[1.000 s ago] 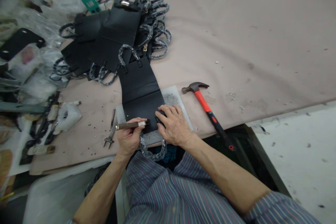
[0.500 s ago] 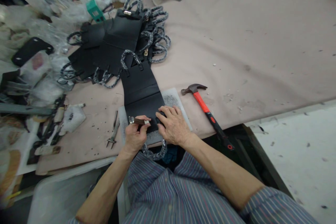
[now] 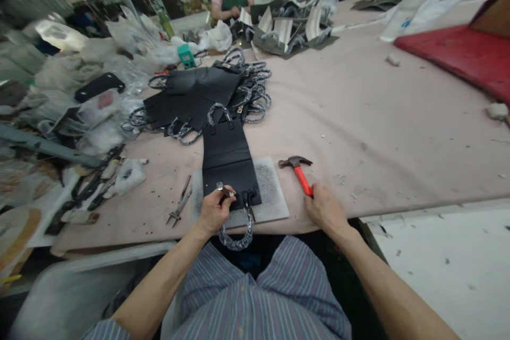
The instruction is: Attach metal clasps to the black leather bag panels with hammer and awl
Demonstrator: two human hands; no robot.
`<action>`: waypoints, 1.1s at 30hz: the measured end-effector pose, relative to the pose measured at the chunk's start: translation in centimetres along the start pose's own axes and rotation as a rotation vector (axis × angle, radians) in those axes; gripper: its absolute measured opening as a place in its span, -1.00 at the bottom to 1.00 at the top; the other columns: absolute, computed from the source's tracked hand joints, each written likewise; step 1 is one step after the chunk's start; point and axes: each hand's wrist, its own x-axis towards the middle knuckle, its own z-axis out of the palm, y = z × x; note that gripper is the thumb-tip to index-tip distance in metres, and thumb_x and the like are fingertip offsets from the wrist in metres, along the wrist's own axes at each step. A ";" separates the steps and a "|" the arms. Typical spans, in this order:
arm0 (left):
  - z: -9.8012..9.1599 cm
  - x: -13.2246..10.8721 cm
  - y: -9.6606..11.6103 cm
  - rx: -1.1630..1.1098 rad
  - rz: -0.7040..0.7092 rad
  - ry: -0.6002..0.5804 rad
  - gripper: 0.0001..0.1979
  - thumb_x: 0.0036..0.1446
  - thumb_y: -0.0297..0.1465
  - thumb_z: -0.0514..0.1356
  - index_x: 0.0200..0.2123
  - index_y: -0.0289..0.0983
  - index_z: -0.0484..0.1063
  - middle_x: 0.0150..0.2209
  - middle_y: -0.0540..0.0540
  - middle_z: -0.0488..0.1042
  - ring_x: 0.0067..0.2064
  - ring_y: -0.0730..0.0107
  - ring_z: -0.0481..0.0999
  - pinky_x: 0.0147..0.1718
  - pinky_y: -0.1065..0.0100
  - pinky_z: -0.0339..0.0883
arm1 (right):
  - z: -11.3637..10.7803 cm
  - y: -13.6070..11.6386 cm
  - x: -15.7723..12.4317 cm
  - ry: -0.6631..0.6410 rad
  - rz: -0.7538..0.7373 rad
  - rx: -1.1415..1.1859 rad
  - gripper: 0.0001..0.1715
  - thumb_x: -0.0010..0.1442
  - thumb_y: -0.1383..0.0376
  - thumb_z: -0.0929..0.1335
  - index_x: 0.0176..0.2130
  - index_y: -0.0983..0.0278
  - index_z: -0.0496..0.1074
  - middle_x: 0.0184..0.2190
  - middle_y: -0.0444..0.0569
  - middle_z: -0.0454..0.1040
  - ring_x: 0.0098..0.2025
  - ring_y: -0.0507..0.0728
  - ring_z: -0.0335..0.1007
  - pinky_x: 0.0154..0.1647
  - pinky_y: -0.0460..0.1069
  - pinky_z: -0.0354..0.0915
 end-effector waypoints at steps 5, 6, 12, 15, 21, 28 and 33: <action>0.0 -0.1 0.0 0.004 -0.019 -0.001 -0.90 0.20 -0.46 0.21 -0.21 -0.21 0.48 -0.29 -0.06 0.61 -0.24 0.28 0.63 -0.19 0.32 0.47 | -1.3 -3.2 -0.3 -0.287 0.074 0.335 -0.76 0.19 0.19 0.23 -0.50 0.16 0.26 -0.66 -0.26 0.18 -0.67 0.02 0.02 -0.71 -0.07 0.11; 0.0 -0.1 0.0 0.002 -0.020 0.002 -0.90 0.20 -0.48 0.21 -0.21 -0.21 0.48 -0.28 -0.06 0.61 -0.23 0.28 0.63 -0.19 0.32 0.47 | -1.6 -4.2 -0.8 -0.326 0.073 0.377 -0.75 0.21 0.18 0.21 -0.48 0.16 0.25 -0.66 -0.26 0.17 -0.69 0.01 -0.01 -0.72 -0.08 0.10; -0.1 -0.2 -0.1 0.011 -0.023 -0.011 -0.89 0.19 -0.50 0.22 -0.22 -0.22 0.49 -0.29 -0.07 0.62 -0.25 0.28 0.63 -0.21 0.33 0.46 | -4.9 -10.4 -5.2 -0.107 -0.250 0.433 -0.57 0.38 -0.06 0.15 -0.32 0.17 0.25 -0.60 -0.22 0.22 -0.65 0.01 0.10 -0.64 -0.09 0.05; -0.1 -0.2 -0.3 0.018 -0.028 -0.016 -0.89 0.19 -0.51 0.22 -0.22 -0.23 0.50 -0.29 -0.08 0.62 -0.24 0.27 0.63 -0.21 0.33 0.46 | -6.6 -12.7 -6.6 0.002 -0.614 0.076 -0.62 0.39 0.02 0.18 -0.37 0.17 0.23 -0.60 -0.15 0.29 -0.60 0.04 0.15 -0.55 -0.04 -0.01; 0.1 0.1 -0.1 0.020 -0.015 -0.016 -0.89 0.18 -0.51 0.23 -0.24 -0.22 0.51 -0.29 -0.07 0.63 -0.25 0.27 0.64 -0.21 0.33 0.47 | -9.7 -16.1 -8.2 0.079 -0.799 -0.084 -0.67 0.43 0.09 0.21 -0.37 0.16 0.23 -0.65 -0.19 0.26 -0.67 0.03 0.05 -0.57 0.00 -0.14; -0.7 -0.5 -0.7 0.024 -0.034 -0.021 -0.87 0.17 -0.49 0.22 -0.22 -0.21 0.53 -0.29 -0.08 0.64 -0.24 0.25 0.65 -0.19 0.31 0.50 | -7.5 -14.7 -7.6 0.002 -0.787 -0.104 -0.63 0.43 0.08 0.17 -0.38 0.17 0.25 -0.66 -0.16 0.25 -0.67 0.05 0.07 -0.58 0.00 -0.12; 1.3 2.5 3.6 -0.063 -0.095 0.114 -0.90 0.13 -0.40 0.32 -0.27 -0.06 0.57 -0.28 0.03 0.61 -0.23 0.20 0.64 -0.28 0.27 0.55 | -9.0 -14.5 -6.7 0.062 -0.654 -0.317 -0.66 0.48 0.26 0.17 -0.30 0.23 0.38 -0.54 -0.11 0.41 -0.61 0.02 0.21 -0.55 -0.03 0.03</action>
